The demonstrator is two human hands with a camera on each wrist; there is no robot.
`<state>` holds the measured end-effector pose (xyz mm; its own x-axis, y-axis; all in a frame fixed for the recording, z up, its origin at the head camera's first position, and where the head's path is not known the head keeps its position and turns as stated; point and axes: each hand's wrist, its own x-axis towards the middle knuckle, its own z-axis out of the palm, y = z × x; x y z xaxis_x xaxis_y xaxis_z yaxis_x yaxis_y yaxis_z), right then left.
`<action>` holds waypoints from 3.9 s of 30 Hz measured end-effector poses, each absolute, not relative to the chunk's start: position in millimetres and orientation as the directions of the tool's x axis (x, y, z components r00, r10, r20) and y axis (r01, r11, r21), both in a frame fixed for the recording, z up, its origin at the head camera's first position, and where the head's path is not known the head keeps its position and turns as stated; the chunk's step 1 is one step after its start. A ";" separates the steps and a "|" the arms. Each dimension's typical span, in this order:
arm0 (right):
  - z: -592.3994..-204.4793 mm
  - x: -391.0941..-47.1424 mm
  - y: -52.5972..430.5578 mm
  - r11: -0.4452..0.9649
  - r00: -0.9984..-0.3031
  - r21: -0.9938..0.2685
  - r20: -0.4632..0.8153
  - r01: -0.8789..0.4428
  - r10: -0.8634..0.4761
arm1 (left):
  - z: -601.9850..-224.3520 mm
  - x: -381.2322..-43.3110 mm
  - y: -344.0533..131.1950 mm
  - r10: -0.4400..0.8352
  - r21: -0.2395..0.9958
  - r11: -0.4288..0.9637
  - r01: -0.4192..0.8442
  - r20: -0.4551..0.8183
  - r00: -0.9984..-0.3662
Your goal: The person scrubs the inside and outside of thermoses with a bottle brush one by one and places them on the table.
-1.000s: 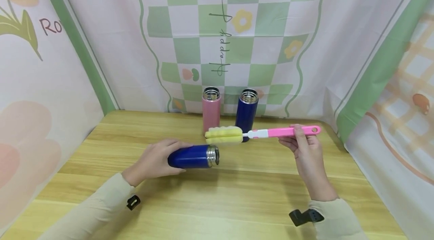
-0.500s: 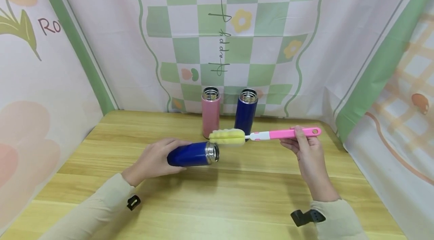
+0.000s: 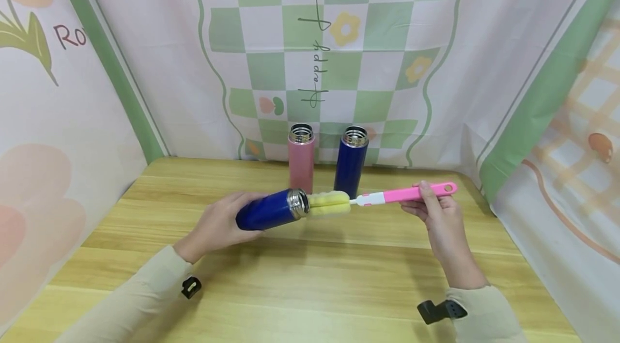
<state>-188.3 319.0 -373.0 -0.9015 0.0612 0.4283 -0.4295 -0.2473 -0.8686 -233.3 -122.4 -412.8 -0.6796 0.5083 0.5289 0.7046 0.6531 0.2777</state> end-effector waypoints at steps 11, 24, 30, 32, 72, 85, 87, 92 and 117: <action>-370.5 -186.8 320.7 -0.217 -0.900 -0.875 0.434 -0.432 0.039 | -412.2 -234.7 -121.7 0.495 0.263 0.672 0.692 0.536 -0.684; -366.5 -184.5 320.5 -0.237 -0.900 -0.875 0.437 -0.423 -0.006 | -412.9 -237.0 -121.6 0.493 0.232 0.679 0.696 0.558 -0.667; -365.8 -183.7 320.1 -0.254 -0.900 -0.872 0.436 -0.419 -0.013 | -412.6 -235.9 -120.9 0.502 0.216 0.679 0.702 0.562 -0.658; -365.8 -183.5 319.9 -0.256 -0.901 -0.873 0.433 -0.415 -0.015 | -412.5 -235.8 -120.8 0.505 0.216 0.682 0.699 0.552 -0.664; -370.7 -189.7 312.0 -0.487 -0.849 -0.737 0.529 -0.469 0.018 | -413.0 -232.6 -118.3 0.598 0.168 0.650 0.741 0.488 -0.636; -373.7 -187.4 316.7 -0.371 -0.870 -0.801 0.492 -0.471 0.041 | -412.0 -231.1 -116.7 0.580 0.206 0.646 0.735 0.494 -0.648; -373.8 -187.1 317.7 -0.359 -0.873 -0.808 0.485 -0.467 0.045 | -411.9 -231.1 -116.4 0.579 0.208 0.645 0.736 0.496 -0.647; -373.2 -186.0 319.5 -0.341 -0.887 -0.826 0.459 -0.449 0.058 | -412.7 -231.4 -116.0 0.576 0.206 0.641 0.739 0.508 -0.641; -371.8 -183.6 314.6 -0.366 -0.903 -0.833 0.428 -0.414 0.047 | -406.4 -233.4 -114.4 0.394 0.451 0.635 0.627 0.509 -0.765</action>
